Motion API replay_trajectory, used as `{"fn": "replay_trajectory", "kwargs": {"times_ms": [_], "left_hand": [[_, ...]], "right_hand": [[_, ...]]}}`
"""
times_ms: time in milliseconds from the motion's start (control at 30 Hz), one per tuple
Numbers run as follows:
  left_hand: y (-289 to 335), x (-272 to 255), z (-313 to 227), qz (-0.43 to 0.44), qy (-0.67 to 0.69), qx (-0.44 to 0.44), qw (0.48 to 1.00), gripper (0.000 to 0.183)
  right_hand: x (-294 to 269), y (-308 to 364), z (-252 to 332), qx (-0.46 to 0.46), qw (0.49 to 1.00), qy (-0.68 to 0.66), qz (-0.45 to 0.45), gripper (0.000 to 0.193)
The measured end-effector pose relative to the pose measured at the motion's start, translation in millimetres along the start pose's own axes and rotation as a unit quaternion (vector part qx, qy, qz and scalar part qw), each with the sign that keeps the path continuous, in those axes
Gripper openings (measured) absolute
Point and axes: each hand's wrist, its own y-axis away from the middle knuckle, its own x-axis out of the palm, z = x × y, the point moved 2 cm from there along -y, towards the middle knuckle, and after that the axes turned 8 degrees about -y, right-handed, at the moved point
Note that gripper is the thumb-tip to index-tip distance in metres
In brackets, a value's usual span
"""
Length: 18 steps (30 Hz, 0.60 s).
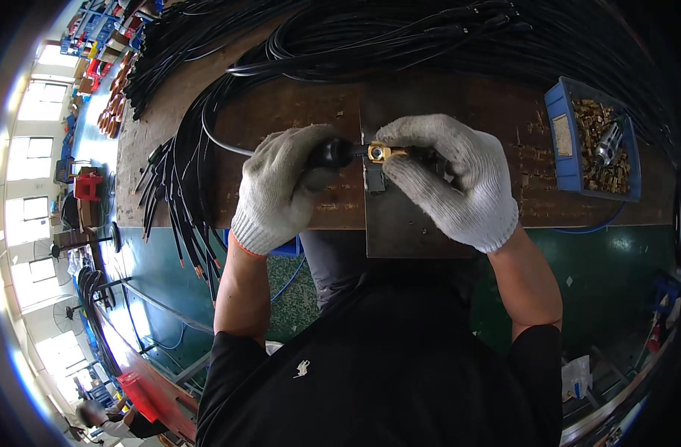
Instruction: The person assembles brass metal connectors onto cables using a power screwdriver at a fabrication workstation.
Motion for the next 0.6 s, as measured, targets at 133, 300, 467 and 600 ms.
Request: {"fn": "replay_trajectory", "kwargs": {"times_ms": [133,300,467,600], "left_hand": [[-3.5,-1.5,-6.1,0.015,-0.007,0.003,1.000,0.044],[-2.6,-1.0,-6.1,0.047,-0.030,-0.033,0.998,0.042],[-5.0,0.5,-13.0,0.044,-0.029,-0.002,0.999,0.042],[-7.6,2.2,-18.6,0.035,-0.059,0.027,0.997,0.043]], "right_hand": [[-4.4,-1.5,2.0,0.042,0.999,-0.011,0.007,0.021],[-0.1,-1.3,-2.6,0.003,1.000,-0.022,0.020,0.020],[5.2,0.1,-0.4,0.039,0.997,-0.052,0.034,0.017],[7.0,3.8,-6.8,0.042,0.997,-0.061,0.014,0.017]]}}
